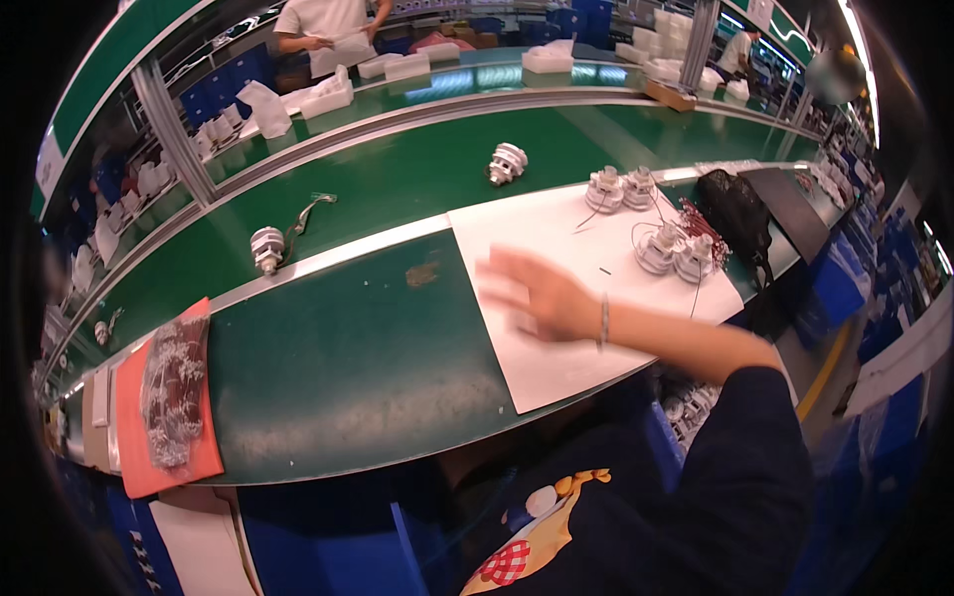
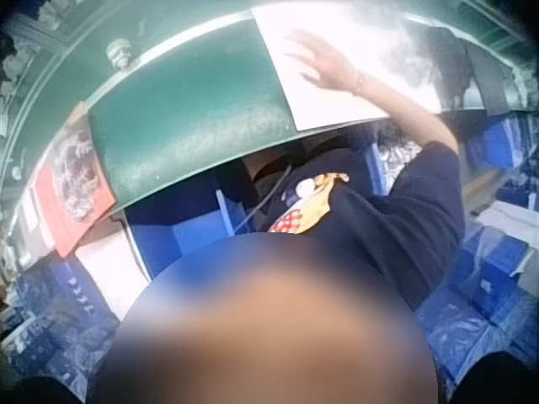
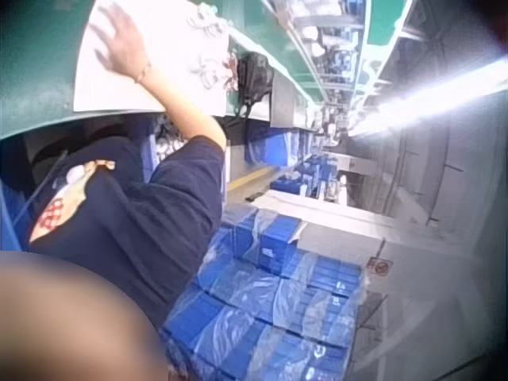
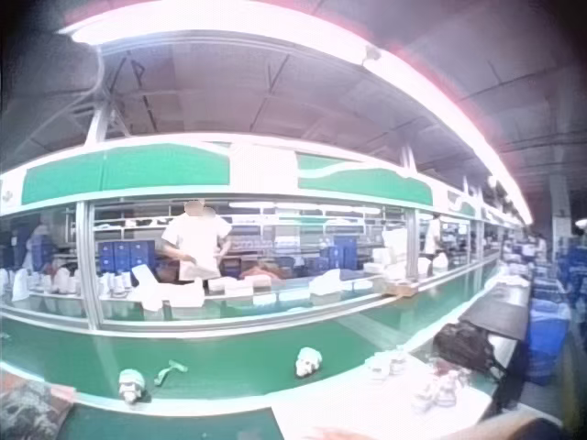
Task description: The person assembles small electronic components on a factory assembly line. They pick up white circular plastic parts and green circuit boards, then connect red and black wires to the components by hand. The person handles the parts one at a time, placing the assembled units on the table.
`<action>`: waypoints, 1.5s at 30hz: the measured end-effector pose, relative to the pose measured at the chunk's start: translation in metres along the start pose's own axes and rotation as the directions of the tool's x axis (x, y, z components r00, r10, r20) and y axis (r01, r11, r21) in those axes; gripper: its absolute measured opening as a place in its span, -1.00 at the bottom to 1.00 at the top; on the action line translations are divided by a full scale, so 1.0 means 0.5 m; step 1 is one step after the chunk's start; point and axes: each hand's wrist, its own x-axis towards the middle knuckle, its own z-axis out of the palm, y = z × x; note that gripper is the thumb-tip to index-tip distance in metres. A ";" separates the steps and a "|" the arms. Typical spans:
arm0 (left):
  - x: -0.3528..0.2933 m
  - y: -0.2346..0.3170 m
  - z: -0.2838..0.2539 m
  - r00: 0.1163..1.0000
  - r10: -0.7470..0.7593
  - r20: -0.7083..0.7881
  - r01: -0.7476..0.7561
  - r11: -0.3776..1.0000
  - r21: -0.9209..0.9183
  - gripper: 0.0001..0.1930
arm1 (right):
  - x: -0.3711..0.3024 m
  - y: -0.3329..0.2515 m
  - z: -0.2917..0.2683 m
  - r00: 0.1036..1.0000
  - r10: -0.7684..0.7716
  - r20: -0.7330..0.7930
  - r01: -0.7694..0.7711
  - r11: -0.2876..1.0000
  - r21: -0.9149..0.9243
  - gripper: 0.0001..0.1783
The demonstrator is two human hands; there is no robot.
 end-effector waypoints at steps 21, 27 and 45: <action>0.249 0.325 0.622 0.791 0.329 0.515 -0.384 0.923 0.000 -0.63 | 0.088 0.489 0.182 0.897 0.439 0.045 -0.398 0.850 -0.346 -0.74; 0.240 0.337 0.651 0.760 0.389 0.521 -0.446 0.895 -0.018 -0.59 | -0.140 0.264 -0.217 0.755 0.255 -0.604 -0.457 0.865 -0.206 -0.42; 0.051 0.513 0.446 0.744 0.638 0.199 -0.459 0.704 -0.541 -0.47 | -1.080 -0.283 0.071 -0.962 0.246 -0.117 -0.267 -0.760 0.592 -0.33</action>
